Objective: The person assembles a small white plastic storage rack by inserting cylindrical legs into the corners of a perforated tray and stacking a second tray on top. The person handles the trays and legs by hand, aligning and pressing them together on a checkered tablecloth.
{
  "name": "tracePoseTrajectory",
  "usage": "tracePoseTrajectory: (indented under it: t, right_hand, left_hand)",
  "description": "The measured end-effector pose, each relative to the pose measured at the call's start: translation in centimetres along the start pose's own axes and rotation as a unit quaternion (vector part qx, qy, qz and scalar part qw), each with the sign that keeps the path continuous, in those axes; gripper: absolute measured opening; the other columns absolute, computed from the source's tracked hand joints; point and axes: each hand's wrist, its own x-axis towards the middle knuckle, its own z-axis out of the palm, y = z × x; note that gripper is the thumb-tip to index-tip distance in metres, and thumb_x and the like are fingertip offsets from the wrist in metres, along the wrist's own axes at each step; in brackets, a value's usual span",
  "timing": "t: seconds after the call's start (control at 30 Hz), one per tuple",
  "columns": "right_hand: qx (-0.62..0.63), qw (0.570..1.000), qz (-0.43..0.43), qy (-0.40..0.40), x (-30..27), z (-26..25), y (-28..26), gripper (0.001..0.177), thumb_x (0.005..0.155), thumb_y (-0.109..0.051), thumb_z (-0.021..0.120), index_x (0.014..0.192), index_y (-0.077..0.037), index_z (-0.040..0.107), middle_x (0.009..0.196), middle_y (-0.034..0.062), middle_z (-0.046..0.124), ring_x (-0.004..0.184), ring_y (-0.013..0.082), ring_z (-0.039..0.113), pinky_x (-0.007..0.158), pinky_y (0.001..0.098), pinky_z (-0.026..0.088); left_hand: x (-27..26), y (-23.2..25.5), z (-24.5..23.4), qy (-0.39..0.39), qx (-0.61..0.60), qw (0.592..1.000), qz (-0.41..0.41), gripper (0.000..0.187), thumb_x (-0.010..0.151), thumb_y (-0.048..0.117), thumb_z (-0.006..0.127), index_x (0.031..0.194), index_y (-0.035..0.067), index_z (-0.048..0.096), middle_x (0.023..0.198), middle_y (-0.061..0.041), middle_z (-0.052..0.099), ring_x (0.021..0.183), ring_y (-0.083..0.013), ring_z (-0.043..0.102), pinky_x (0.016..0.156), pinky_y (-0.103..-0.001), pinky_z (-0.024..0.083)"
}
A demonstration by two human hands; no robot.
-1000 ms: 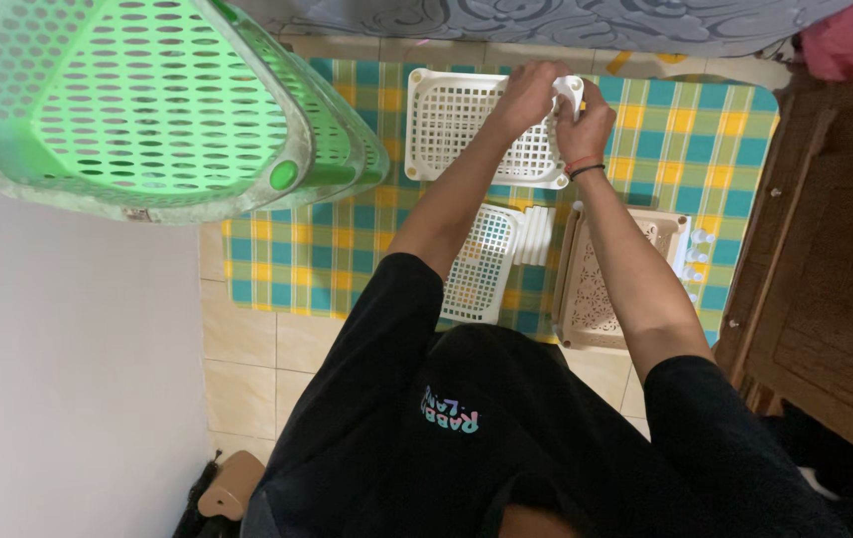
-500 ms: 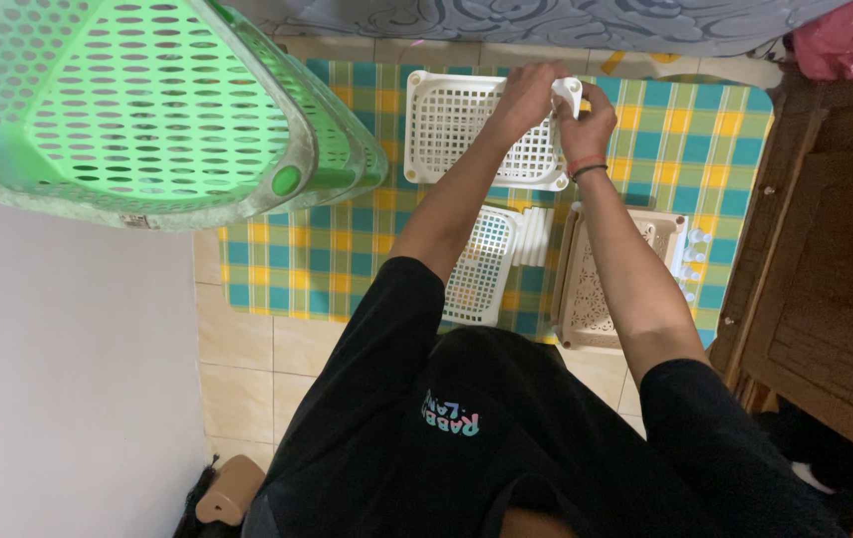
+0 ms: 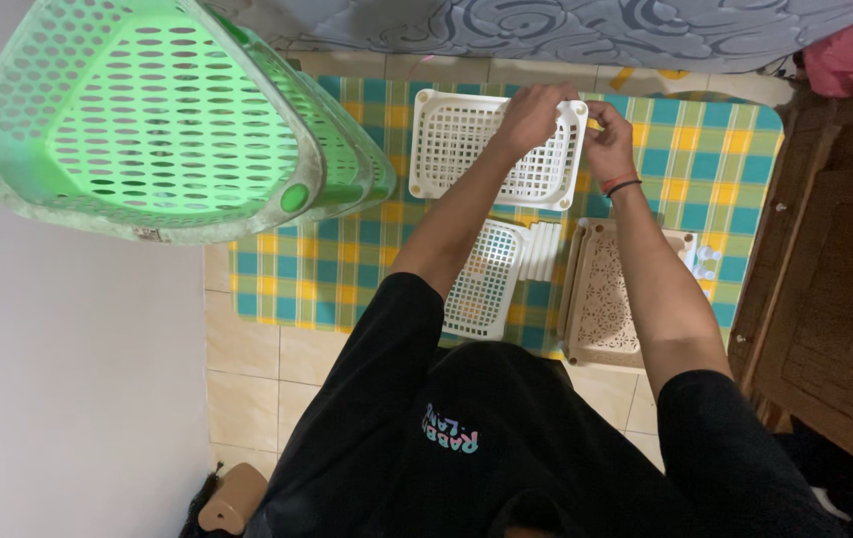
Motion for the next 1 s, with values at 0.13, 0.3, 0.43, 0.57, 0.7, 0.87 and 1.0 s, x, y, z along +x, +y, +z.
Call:
tracePoseTrajectory:
  t: [0.13,0.3,0.43,0.57,0.7,0.87,1.0]
  right_hand:
    - [-0.118,0.993,-0.028,0.004,0.2,-0.4,-0.4,0.032,0.094,0.016,0.059,0.123,0.004,0.066,0.115,0.0094,0.072,0.099,0.0117,0.069,0.082,0.0246,0.059]
    - [-0.234,0.971,-0.058,0.006,-0.3,-0.1,-2.1,0.024,0.098,0.012,0.062,0.120,0.003,0.064,0.095,0.0104,0.072,0.079,0.0109,0.070,0.066,0.0284,0.055]
    - [-0.190,0.980,-0.054,0.007,-0.6,0.6,-2.5,0.020,0.101,0.009,0.061,0.120,0.002,0.062,0.098,0.0094,0.072,0.083,0.0101,0.072,0.068,0.0271,0.056]
    - [-0.162,0.986,-0.038,0.002,-0.5,0.5,-2.8,0.025,0.101,0.011,0.060,0.125,0.002,0.062,0.106,0.0105,0.072,0.085,0.0117,0.069,0.070,0.0257,0.055]
    - [-0.176,0.984,-0.027,0.017,-1.0,0.6,-5.1,0.036,0.100,0.011,0.054,0.134,0.003,0.061,0.122,0.0121,0.072,0.095,0.0148,0.069,0.079,0.0275,0.056]
    - [-0.270,0.952,-0.111,0.089,-0.9,3.2,-10.6,0.024,0.106,0.002,0.062,0.131,0.003,0.065,0.122,0.0174,0.069,0.109,0.0291,0.070,0.091,0.0384,0.056]
    - [-0.350,0.913,-0.211,0.005,0.3,7.9,-14.0,0.024,0.102,-0.002,0.069,0.125,0.003,0.067,0.125,0.0199,0.068,0.116,0.0393,0.064,0.100,0.0477,0.050]
  left_hand:
    - [0.0,-0.2,0.1,-0.002,0.011,1.000,0.002,0.027,0.080,0.001,0.065,0.100,0.016,0.074,0.097,-0.014,0.076,0.098,-0.0385,0.069,0.084,-0.053,0.051]
    - [0.3,-0.7,0.6,-0.016,0.018,0.999,-0.020,0.024,0.080,0.004,0.066,0.100,0.016,0.073,0.099,-0.012,0.076,0.101,-0.0372,0.068,0.087,-0.051,0.051]
    - [0.3,-0.9,0.7,0.001,0.017,1.000,-0.007,0.024,0.078,0.006,0.067,0.099,0.016,0.072,0.104,-0.011,0.075,0.104,-0.0373,0.065,0.088,-0.051,0.048]
    - [0.3,-0.9,0.2,-0.050,0.019,0.998,-0.039,0.025,0.088,0.008,0.066,0.109,0.020,0.072,0.114,-0.007,0.075,0.115,-0.0336,0.064,0.098,-0.048,0.048]
    - [-0.8,-0.6,-0.8,-0.002,0.047,0.998,0.048,0.046,0.083,0.003,0.065,0.128,0.014,0.066,0.130,-0.011,0.068,0.124,-0.0346,0.058,0.107,-0.052,0.041]
    - [-4.8,-1.1,-2.8,0.161,0.065,0.984,0.033,0.055,0.088,0.007,0.064,0.142,0.015,0.058,0.143,-0.009,0.062,0.136,-0.0305,0.052,0.119,-0.056,0.033]
    - [-10.0,-4.4,-6.3,0.308,0.121,0.942,-0.061,0.057,0.091,0.014,0.070,0.142,0.002,0.047,0.144,-0.026,0.053,0.139,-0.0436,0.044,0.118,-0.058,0.029]
